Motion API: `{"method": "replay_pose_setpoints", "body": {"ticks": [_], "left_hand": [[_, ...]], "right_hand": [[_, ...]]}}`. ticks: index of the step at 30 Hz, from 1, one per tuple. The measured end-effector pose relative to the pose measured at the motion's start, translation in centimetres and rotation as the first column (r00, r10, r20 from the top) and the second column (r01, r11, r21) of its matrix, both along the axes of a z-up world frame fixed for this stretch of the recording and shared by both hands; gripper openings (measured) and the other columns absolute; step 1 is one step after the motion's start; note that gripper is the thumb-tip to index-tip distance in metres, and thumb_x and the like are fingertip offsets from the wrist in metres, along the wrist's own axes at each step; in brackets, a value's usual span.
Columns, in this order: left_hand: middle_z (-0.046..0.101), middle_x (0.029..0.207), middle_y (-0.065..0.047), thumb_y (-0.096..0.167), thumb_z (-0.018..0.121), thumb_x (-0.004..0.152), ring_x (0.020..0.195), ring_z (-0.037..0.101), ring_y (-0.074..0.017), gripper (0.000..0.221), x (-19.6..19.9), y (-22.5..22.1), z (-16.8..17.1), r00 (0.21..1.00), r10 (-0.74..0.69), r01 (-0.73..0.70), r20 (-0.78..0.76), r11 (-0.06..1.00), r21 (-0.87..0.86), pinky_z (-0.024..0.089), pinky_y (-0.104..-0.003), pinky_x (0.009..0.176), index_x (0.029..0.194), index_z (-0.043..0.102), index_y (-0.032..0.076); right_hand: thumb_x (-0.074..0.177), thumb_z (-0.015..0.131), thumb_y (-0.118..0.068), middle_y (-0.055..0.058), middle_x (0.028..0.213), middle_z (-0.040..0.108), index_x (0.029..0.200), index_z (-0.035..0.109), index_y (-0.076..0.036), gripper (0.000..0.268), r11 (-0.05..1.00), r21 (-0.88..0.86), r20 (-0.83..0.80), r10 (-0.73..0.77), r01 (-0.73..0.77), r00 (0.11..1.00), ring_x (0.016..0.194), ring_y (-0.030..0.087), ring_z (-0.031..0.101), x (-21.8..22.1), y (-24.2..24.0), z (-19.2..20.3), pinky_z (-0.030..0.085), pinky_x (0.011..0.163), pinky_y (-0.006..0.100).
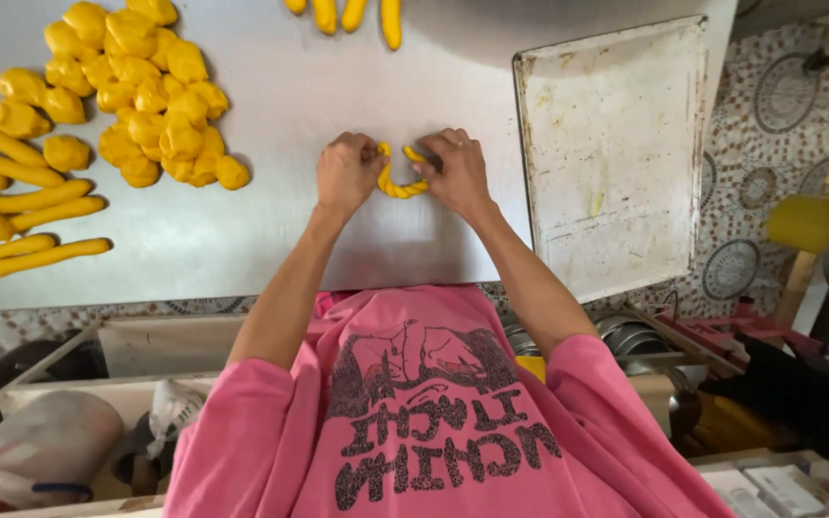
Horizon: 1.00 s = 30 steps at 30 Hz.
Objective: Rolling yellow dough into long strips and twisting them into looped shapes on a metal table in a bakery.
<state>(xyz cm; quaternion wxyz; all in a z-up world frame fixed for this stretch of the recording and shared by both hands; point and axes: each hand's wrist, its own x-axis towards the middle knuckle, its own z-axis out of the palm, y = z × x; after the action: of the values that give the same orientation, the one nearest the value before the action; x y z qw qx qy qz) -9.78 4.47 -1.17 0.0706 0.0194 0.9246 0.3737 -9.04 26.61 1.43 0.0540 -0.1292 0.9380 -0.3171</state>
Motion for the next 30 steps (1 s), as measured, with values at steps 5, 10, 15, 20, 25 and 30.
{"method": "replay_pose_setpoints", "body": {"ticks": [5,10,15,20,25,30], "left_hand": [[0.066,0.088,-0.006,0.025,0.089,0.076,0.086,0.072,-0.0315,0.03,0.1,2.5,0.9,0.998,-0.007,-0.005,-0.055,0.977,-0.213,0.061,-0.047,0.072,0.095,0.073,0.01],[0.062,0.091,-0.001,0.019,0.083,0.081,0.089,0.07,-0.0267,0.02,0.3,3.3,2.3,0.995,-0.084,0.075,-0.046,0.982,-0.171,0.057,-0.044,0.077,0.1,0.076,0.016],[0.058,0.095,-0.003,0.018,0.085,0.081,0.093,0.067,-0.0283,0.024,-0.1,3.4,1.9,0.993,-0.12,0.117,-0.008,0.977,-0.179,0.056,-0.046,0.081,0.103,0.075,0.012],[0.058,0.093,-0.003,0.017,0.085,0.079,0.094,0.067,-0.0286,0.026,0.2,2.8,0.8,0.991,-0.136,0.133,-0.011,0.983,-0.125,0.055,-0.047,0.085,0.103,0.076,0.012],[0.059,0.091,-0.003,0.013,0.084,0.081,0.09,0.068,-0.0276,0.025,0.7,2.2,1.1,0.99,-0.136,0.136,-0.036,0.991,-0.016,0.054,-0.047,0.09,0.104,0.076,0.011],[0.061,0.088,-0.004,0.01,0.085,0.079,0.086,0.069,-0.0284,0.031,1.0,2.5,2.1,0.989,-0.106,0.106,-0.101,0.994,0.0,0.055,-0.046,0.084,0.107,0.072,0.01]], "right_hand": [[0.082,0.083,-0.029,0.001,0.094,0.06,0.107,0.073,-0.016,0.031,0.994,0.05,-0.133,0.103,-0.097,0.986,0.097,0.026,0.058,-1.4,-0.1,-2.1,0.044,0.091,0.046],[0.09,0.076,-0.018,-0.003,0.088,0.056,0.104,0.075,-0.019,0.013,0.994,-0.082,-0.136,0.056,-0.068,0.989,0.094,0.022,0.058,-1.5,0.9,-2.1,0.041,0.089,0.04],[0.085,0.081,-0.024,-0.001,0.094,0.059,0.106,0.074,-0.016,0.023,0.994,-0.044,-0.098,0.099,-0.103,0.99,0.1,0.024,0.058,-1.9,1.1,-1.9,0.04,0.09,0.042],[0.084,0.081,-0.019,-0.001,0.091,0.059,0.103,0.074,-0.016,0.02,0.994,-0.04,-0.097,0.098,-0.102,0.99,0.098,0.023,0.057,-1.6,0.9,-2.0,0.039,0.09,0.042],[0.085,0.081,-0.014,0.0,0.09,0.062,0.101,0.074,-0.015,0.018,0.987,-0.152,-0.054,0.051,-0.058,0.997,0.096,0.024,0.061,-0.9,0.7,-1.6,0.04,0.092,0.042],[0.086,0.08,-0.007,0.004,0.091,0.064,0.103,0.075,-0.014,0.019,0.958,-0.285,-0.015,0.012,-0.016,1.0,0.093,0.028,0.065,0.1,0.8,-1.4,0.046,0.088,0.041]]}}
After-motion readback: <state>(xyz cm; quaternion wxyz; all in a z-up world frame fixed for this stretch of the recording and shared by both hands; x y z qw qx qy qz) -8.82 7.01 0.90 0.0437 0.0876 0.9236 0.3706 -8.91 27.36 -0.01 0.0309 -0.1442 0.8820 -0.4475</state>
